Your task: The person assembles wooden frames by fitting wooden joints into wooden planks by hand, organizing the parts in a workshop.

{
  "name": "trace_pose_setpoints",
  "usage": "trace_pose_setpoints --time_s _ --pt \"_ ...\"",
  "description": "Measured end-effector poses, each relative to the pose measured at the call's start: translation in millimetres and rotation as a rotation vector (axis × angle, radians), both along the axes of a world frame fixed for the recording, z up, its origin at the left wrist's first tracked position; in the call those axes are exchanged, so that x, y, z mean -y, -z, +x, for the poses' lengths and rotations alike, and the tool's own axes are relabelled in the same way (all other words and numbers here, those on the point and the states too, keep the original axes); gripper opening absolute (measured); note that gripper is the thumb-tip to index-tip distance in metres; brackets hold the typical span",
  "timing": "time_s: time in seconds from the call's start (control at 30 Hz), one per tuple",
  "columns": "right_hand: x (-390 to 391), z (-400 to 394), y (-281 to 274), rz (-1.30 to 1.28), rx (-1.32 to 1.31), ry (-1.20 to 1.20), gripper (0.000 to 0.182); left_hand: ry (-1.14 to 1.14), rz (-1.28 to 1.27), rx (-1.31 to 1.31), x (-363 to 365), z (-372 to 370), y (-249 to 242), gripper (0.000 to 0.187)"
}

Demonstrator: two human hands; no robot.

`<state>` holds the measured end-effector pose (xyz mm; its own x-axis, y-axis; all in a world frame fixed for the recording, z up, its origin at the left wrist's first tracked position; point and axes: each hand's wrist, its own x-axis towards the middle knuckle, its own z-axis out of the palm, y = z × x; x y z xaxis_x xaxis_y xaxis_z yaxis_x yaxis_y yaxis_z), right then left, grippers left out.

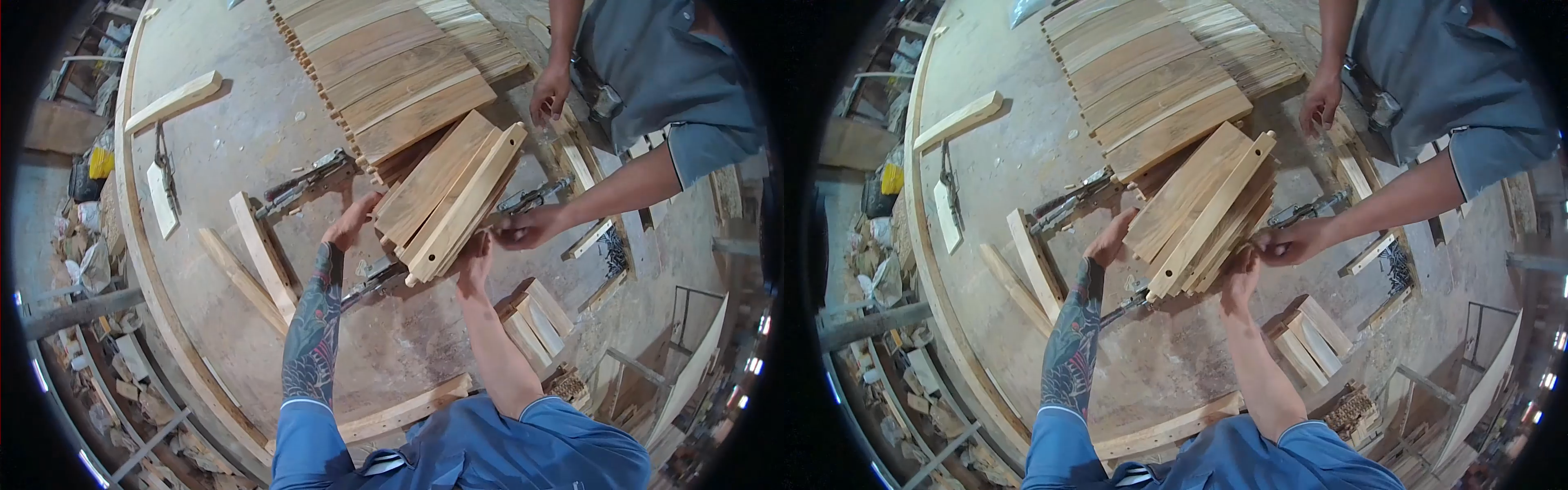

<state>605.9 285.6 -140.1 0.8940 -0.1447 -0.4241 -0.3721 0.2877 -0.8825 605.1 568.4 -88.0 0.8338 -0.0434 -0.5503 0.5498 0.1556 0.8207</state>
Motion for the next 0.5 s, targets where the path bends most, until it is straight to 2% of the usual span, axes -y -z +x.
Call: trace_pose_setpoints --time_s 0.03,0.07,0.13,0.2,0.23,0.3,0.33,0.37,0.4,0.47,0.5 --pt "-5.2 4.8 -4.7 -0.002 0.009 0.02 0.058 -0.029 -0.006 -0.055 11.6 1.4 -34.4 0.06" --pt "-10.2 10.1 -9.6 -0.016 -0.034 0.071 0.061 -0.009 -0.007 -0.044 10.7 2.8 -29.4 0.06" --pt "-16.0 23.6 -26.1 -0.031 -0.07 0.133 0.063 0.192 0.22 0.233 8.3 7.1 -25.4 0.059" --pt "-18.3 33.6 -44.3 0.071 -0.349 0.136 0.065 0.182 0.212 0.274 12.9 6.6 -35.5 0.058" --pt "-20.4 35.1 -51.8 0.07 -0.347 0.145 0.065 0.175 0.202 0.234 14.2 5.3 -39.4 0.064" --pt "-28.0 43.1 -65.8 0.267 -0.219 0.179 0.069 0.174 0.197 0.205 19.0 6.0 -32.8 0.07" --pt "-26.3 47.8 -71.1 0.269 -0.21 0.187 0.069 0.097 0.088 0.077 25.7 7.7 -20.0 0.079" --pt "-20.3 50.7 -77.0 0.24 -0.208 0.136 0.07 0.023 -0.024 -0.057 31.4 10.0 -6.5 0.087" --pt "-10.2 51.3 -78.0 0.208 -0.212 0.088 0.071 0.036 -0.03 -0.059 36.3 15.8 -10.4 0.087" --pt "6.8 49.1 -70.2 0.12 -0.199 0.014 0.072 0.134 -0.001 -0.137 46.0 23.6 -19.8 0.101" --pt "7.4 52.1 -77.3 0.024 -0.245 -0.021 0.072 -0.028 0.082 -0.096 56.0 26.2 14.8 0.093"
